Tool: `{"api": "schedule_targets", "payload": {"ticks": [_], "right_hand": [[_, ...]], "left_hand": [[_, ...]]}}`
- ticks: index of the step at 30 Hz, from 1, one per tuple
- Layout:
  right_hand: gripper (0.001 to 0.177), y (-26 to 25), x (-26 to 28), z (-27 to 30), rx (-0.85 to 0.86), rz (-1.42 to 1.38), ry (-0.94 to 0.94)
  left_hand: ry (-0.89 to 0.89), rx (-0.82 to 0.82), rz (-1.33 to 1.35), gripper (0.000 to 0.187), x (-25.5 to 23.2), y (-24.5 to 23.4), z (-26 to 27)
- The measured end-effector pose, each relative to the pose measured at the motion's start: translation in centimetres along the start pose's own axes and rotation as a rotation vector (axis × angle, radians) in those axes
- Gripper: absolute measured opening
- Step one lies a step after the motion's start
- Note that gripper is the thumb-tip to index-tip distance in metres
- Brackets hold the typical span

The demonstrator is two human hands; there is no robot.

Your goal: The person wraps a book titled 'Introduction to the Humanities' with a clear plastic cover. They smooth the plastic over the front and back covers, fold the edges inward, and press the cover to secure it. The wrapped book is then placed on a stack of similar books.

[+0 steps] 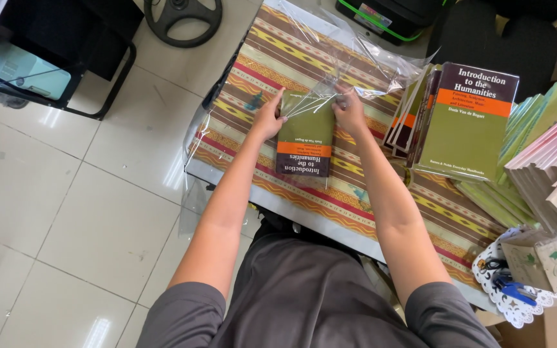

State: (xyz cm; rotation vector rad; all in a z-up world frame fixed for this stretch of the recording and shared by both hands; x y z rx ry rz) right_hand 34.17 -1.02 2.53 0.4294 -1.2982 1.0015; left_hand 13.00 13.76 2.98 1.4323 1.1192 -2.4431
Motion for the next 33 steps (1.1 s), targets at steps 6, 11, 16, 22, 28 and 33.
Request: {"api": "schedule_targets", "payload": {"ticks": [6, 11, 16, 22, 28, 33], "right_hand": [[0.016, 1.9, 1.2, 3.8, -0.295, 0.872, -0.527], [0.031, 6.1, 0.1, 10.4, -0.157, 0.858, -0.594], [0.074, 7.7, 3.7, 14.5, -0.063, 0.842, -0.734], [0.053, 8.7, 1.6, 14.7, -0.027, 0.903, -0.733], [0.049, 7.7, 4.3, 15.1, 0.172, 0.752, -0.582], [0.085, 7.4, 4.8, 16.0, 0.387, 0.814, -0.606]], "left_hand": [[-0.029, -0.221, 0.215, 0.082, 5.9, 2.7, -1.9], [0.050, -0.427, 0.281, 0.047, 7.3, 3.7, 0.0], [0.032, -0.425, 0.199, 0.032, 6.2, 3.2, 2.4], [0.019, -0.279, 0.184, 0.038, 7.1, 2.6, 7.7], [0.016, -0.023, 0.278, 0.040, 9.5, 4.1, 10.8], [0.015, 0.041, 0.427, 0.042, 10.2, 4.8, 11.2]]}}
Point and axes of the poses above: each hand's wrist, its own z-axis away from the middle knuckle, its own y-axis out of the palm, x = y × z, the point moved 4 cm from there along -z, towards the middle knuckle, and after that the axes turned 2 degrees about y, right-handed, at the moved point
